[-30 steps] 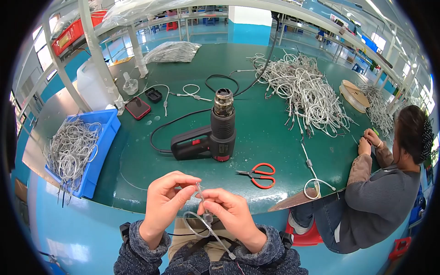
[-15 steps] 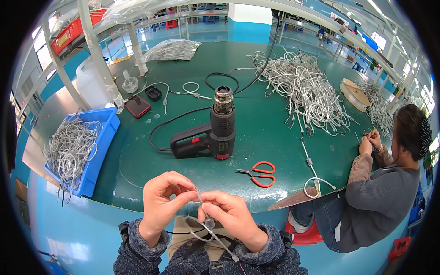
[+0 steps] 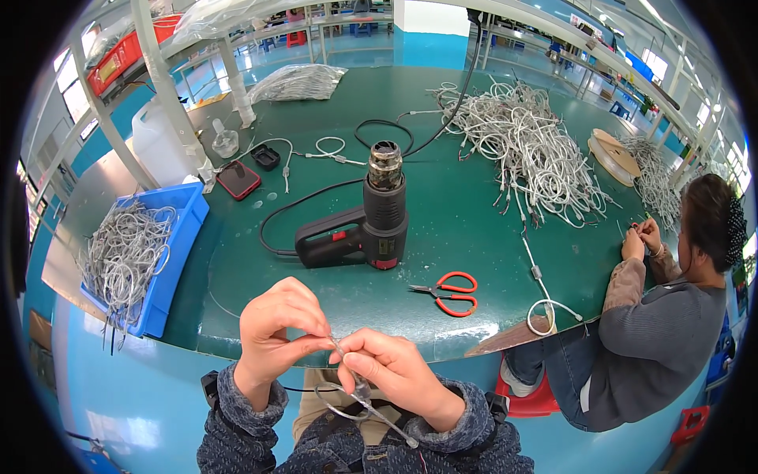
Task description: The person fits a small component onto the end of a wire, trims it with shears, and heats the connection over a heat gun. They then thread the wire through a long clear tube and trim the tube with the shears.
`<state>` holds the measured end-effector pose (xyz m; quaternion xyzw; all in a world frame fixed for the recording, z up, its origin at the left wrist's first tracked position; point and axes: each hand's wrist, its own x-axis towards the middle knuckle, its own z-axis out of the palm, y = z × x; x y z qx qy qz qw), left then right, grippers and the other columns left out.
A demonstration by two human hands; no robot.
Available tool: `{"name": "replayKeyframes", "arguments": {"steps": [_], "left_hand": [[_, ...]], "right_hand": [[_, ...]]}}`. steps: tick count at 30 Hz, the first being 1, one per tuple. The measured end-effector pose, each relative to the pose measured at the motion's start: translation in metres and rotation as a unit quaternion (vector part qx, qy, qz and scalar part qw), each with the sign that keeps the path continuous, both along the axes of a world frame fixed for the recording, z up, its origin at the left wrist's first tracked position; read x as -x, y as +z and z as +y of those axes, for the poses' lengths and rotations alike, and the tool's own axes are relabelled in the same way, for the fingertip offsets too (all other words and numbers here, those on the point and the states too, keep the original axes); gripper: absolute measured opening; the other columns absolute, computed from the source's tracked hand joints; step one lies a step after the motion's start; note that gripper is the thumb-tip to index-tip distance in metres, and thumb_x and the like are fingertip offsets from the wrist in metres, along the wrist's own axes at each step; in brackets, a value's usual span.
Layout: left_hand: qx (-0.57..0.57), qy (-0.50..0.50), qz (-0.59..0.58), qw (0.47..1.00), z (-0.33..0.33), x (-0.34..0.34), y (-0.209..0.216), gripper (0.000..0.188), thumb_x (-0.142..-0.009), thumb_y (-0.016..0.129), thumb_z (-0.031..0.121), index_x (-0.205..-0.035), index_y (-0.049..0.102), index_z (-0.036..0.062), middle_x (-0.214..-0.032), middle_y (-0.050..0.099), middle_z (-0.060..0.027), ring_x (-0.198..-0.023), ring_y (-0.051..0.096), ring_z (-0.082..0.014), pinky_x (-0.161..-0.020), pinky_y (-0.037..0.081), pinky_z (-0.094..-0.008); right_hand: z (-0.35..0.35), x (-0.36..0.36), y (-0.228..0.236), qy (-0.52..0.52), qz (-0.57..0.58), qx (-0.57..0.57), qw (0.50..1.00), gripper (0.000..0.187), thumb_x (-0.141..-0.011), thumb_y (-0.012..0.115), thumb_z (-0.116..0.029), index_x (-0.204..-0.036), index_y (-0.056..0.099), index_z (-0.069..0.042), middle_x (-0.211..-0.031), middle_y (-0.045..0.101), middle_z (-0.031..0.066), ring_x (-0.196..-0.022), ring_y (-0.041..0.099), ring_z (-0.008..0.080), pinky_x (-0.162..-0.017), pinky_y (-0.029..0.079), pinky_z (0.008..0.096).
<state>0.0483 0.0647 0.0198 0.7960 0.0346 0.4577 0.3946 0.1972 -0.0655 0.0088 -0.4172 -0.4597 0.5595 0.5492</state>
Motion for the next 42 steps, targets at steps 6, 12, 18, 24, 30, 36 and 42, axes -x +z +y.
{"name": "replayKeyframes", "arguments": {"steps": [6, 12, 18, 24, 30, 36, 42], "left_hand": [[-0.04, -0.027, -0.011, 0.999, 0.004, 0.002, 0.001, 0.022, -0.063, 0.082, 0.006, -0.077, 0.065, 0.0088, -0.073, 0.066, -0.0009, -0.07, 0.058, -0.0175, -0.061, 0.044, -0.0274], [-0.048, 0.009, -0.037, 0.998, -0.005, 0.0, -0.006, 0.021, -0.063, 0.081, 0.006, -0.077, 0.065, 0.0091, -0.072, 0.066, -0.0004, -0.07, 0.058, -0.0176, -0.06, 0.045, -0.0269], [-0.078, 0.038, -0.036, 0.996, -0.009, 0.002, -0.01, 0.022, -0.064, 0.081, 0.006, -0.079, 0.065, 0.0091, -0.075, 0.066, -0.001, -0.071, 0.059, -0.0176, -0.061, 0.046, -0.0266], [-0.088, 0.027, -0.039, 0.995, -0.011, 0.0, -0.012, 0.022, -0.064, 0.081, 0.006, -0.08, 0.065, 0.0086, -0.077, 0.066, -0.0016, -0.073, 0.059, -0.0178, -0.061, 0.047, -0.0271], [-0.043, 0.078, -0.061, 0.994, -0.018, 0.001, -0.013, 0.025, -0.062, 0.083, 0.008, -0.079, 0.064, 0.0098, -0.079, 0.061, -0.0007, -0.073, 0.058, -0.0179, -0.061, 0.047, -0.0277], [-0.121, 0.116, -0.046, 0.985, -0.022, 0.004, -0.004, 0.028, -0.062, 0.082, 0.008, -0.085, 0.066, 0.0109, -0.081, 0.059, -0.0016, -0.07, 0.058, -0.0205, -0.06, 0.046, -0.0296], [-0.108, 0.119, -0.032, 0.987, -0.027, 0.004, -0.005, 0.025, -0.064, 0.081, 0.003, -0.08, 0.062, 0.0073, -0.078, 0.059, -0.0039, -0.071, 0.06, -0.0207, -0.061, 0.048, -0.0281]], "right_hand": [[0.0, 0.003, 0.002, 0.002, -0.022, -0.027, 0.999, 0.014, -0.096, 0.047, -0.008, -0.099, 0.058, 0.002, -0.069, 0.06, 0.002, -0.063, 0.054, 0.0069, -0.058, 0.042, 0.0217], [-0.001, 0.007, 0.001, -0.031, -0.042, -0.053, 0.997, 0.011, -0.092, 0.047, 0.001, -0.095, 0.058, 0.003, -0.072, 0.061, 0.0052, -0.062, 0.058, 0.0087, -0.056, 0.041, 0.0212], [-0.002, 0.008, -0.002, -0.057, -0.087, -0.071, 0.992, 0.011, -0.091, 0.048, 0.001, -0.095, 0.058, 0.003, -0.07, 0.061, 0.0047, -0.061, 0.057, 0.0079, -0.054, 0.042, 0.0208], [-0.001, 0.012, 0.001, -0.083, -0.112, -0.089, 0.986, 0.011, -0.091, 0.049, 0.001, -0.096, 0.059, 0.002, -0.069, 0.063, 0.0043, -0.059, 0.056, 0.0074, -0.054, 0.042, 0.0203], [0.001, 0.012, -0.005, -0.097, -0.126, -0.109, 0.981, 0.01, -0.09, 0.052, 0.002, -0.097, 0.059, 0.002, -0.072, 0.065, 0.0054, -0.062, 0.059, 0.0085, -0.056, 0.045, 0.0208], [0.001, 0.013, -0.005, -0.111, -0.15, -0.103, 0.977, 0.009, -0.089, 0.055, 0.001, -0.097, 0.059, 0.003, -0.073, 0.066, 0.0071, -0.065, 0.063, 0.01, -0.057, 0.047, 0.0218], [0.001, 0.013, -0.003, -0.108, -0.17, -0.123, 0.972, 0.009, -0.09, 0.055, 0.0, -0.097, 0.059, 0.004, -0.074, 0.066, 0.0075, -0.067, 0.063, 0.0104, -0.058, 0.047, 0.0217]]}}
